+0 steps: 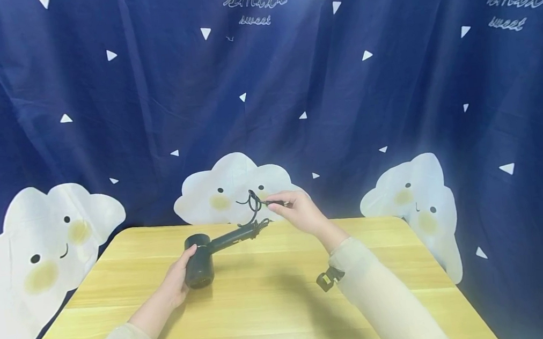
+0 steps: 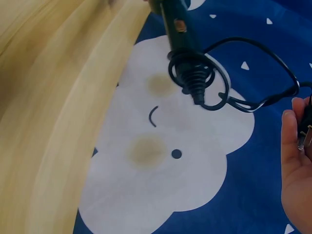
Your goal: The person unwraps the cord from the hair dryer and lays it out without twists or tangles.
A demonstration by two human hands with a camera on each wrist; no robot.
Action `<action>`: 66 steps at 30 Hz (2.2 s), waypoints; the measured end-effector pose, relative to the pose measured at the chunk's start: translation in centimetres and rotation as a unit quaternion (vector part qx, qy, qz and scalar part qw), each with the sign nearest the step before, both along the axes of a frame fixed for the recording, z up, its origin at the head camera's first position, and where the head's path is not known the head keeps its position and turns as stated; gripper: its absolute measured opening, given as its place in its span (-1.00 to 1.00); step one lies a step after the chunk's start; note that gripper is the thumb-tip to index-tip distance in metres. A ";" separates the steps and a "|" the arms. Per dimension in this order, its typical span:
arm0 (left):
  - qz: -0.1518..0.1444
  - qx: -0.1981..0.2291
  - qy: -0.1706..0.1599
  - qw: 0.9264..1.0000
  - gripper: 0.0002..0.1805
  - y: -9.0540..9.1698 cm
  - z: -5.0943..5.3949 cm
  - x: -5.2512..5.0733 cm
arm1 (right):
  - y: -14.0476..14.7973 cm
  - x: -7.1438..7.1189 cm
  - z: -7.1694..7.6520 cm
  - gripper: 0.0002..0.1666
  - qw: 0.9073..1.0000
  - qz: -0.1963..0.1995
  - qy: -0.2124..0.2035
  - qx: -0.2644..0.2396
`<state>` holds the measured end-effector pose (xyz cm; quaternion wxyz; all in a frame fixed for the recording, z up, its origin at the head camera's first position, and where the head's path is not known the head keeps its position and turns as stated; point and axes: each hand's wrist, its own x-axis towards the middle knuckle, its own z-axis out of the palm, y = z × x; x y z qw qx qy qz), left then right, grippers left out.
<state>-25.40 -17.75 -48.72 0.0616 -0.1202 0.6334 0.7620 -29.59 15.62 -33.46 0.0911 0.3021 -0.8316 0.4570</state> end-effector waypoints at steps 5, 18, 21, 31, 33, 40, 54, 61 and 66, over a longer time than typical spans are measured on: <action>-0.003 0.001 -0.001 1.000 -0.12 0.1 -0.1 0.1 | 0.1 -0.1 -0.2 -0.68 1.000 -0.016 -0.008 -0.004; -0.012 0.007 0.001 1.000 -0.13 0.3 -0.1 0.2 | -0.1 -2.6 -2.9 -0.69 0.998 -0.052 -0.032 -0.001; -0.012 0.009 0.002 1.000 -0.14 0.4 -0.1 0.2 | -0.2 -2.8 -3.2 -0.70 0.998 -0.055 -0.030 0.001; -0.014 0.016 0.006 1.000 -0.16 0.5 -0.2 0.1 | -0.3 -3.7 -4.2 -0.70 0.997 -0.069 -0.032 0.004; -0.016 0.016 0.007 1.000 -0.16 0.5 -0.2 0.1 | -0.3 -3.8 -4.5 -0.70 0.997 -0.069 -0.036 0.007; -0.019 0.011 0.004 1.000 -0.16 0.5 -0.4 0.2 | -0.1 -4.0 -5.6 -0.68 0.997 -0.067 -0.039 0.013; -0.016 0.017 0.008 1.000 -0.17 0.6 -0.3 0.1 | -0.4 -4.1 -8.0 -0.71 0.996 -0.077 -0.039 0.027; -0.017 0.025 0.011 1.000 -0.19 0.6 -0.3 0.1 | -0.5 -3.8 -8.4 -0.74 0.995 -0.086 -0.033 0.036; -0.014 0.025 0.007 1.000 -0.19 0.6 -0.3 0.1 | -0.5 -3.6 -8.8 -0.75 0.995 -0.087 -0.038 0.043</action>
